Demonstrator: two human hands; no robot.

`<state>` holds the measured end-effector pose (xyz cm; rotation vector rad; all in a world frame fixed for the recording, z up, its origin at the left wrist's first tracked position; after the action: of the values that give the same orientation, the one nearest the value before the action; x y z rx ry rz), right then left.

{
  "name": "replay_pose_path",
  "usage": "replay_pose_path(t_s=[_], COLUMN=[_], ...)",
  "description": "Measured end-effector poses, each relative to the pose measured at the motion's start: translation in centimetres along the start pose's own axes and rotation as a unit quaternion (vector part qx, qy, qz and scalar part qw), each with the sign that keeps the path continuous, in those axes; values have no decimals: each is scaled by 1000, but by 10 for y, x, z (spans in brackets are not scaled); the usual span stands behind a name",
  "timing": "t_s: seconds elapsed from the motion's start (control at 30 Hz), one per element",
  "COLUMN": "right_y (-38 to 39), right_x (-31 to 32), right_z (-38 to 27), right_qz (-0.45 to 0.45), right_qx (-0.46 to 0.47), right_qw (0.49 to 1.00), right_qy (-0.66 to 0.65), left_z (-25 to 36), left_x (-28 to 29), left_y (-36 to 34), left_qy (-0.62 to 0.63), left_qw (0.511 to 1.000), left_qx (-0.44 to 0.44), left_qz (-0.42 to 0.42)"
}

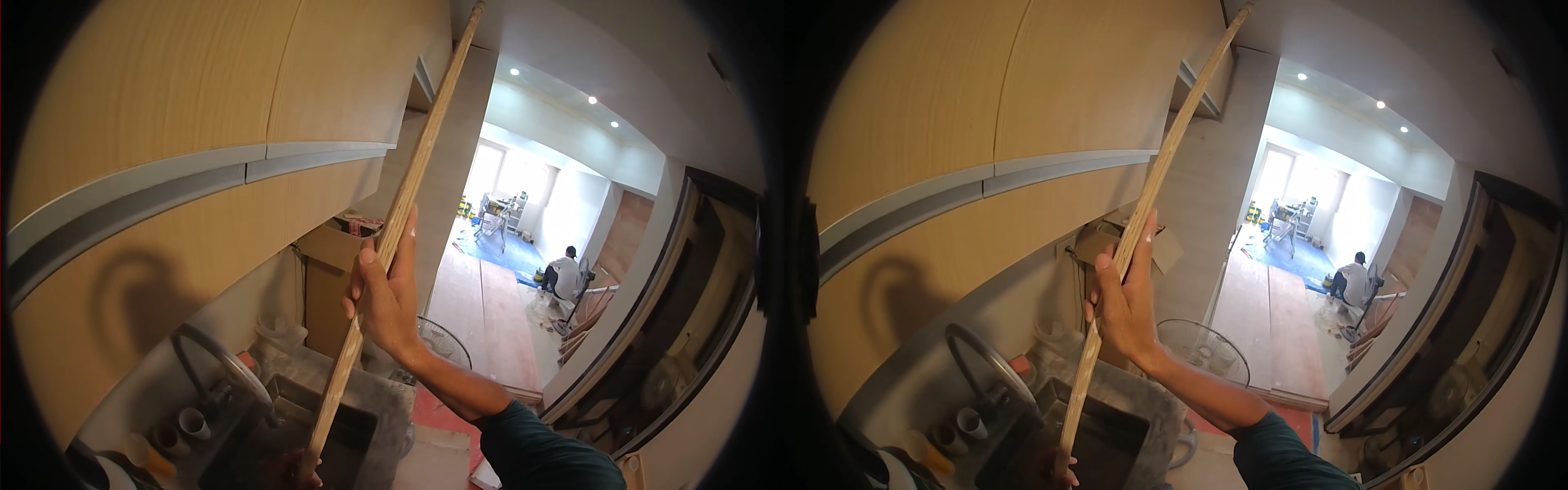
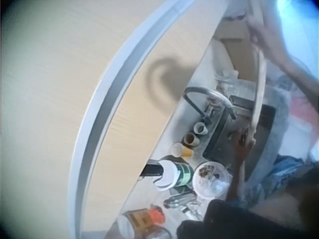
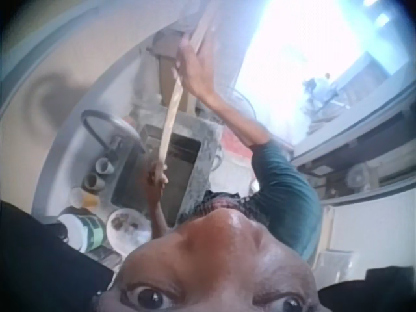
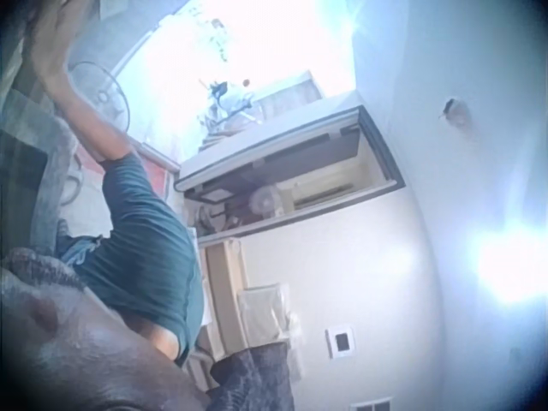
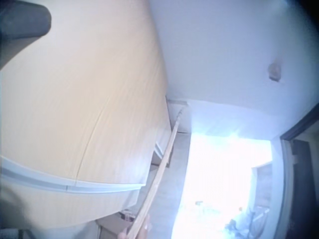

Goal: The person paints the ceiling using a long-handled roller, repeatedly loading the roller with white paint from a tray and applying it to the ceiling surface. The person works in a room with protective coverings on the floor and visible construction materials.

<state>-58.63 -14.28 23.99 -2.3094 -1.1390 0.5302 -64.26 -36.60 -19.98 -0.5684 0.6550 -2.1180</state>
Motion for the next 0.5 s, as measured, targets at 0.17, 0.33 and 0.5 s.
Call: replay_pose_path(t_s=[0.17, 0.33, 0.5], right_y=[20, 15, -4], right_x=[-8, 2, 11], right_z=[-4, -3, 6], right_qz=[0, 11, -2], right_qx=[-11, -7, 9], right_qw=[1000, 999, 1000], right_qy=[-4, 30, 14], left_z=[96, 63, 57], left_x=[12, -1, -10], left_y=[-32, -27, -39], left_qy=[124, 72, 57], left_qw=[990, 997, 998], left_qx=[-30, 25, 4], left_qz=[64, -27, -41])
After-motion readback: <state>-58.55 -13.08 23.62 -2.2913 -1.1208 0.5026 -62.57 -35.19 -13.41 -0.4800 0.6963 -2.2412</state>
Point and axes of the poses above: each hand's wrist, its own y-axis away from the middle knuckle, its own x-axis out of the back of the hand, z = x × y, the point moved 6 cm from there along -y, towards the middle knuckle, and after that the axes turned 11 degrees about -x, right-handed, at the moved point
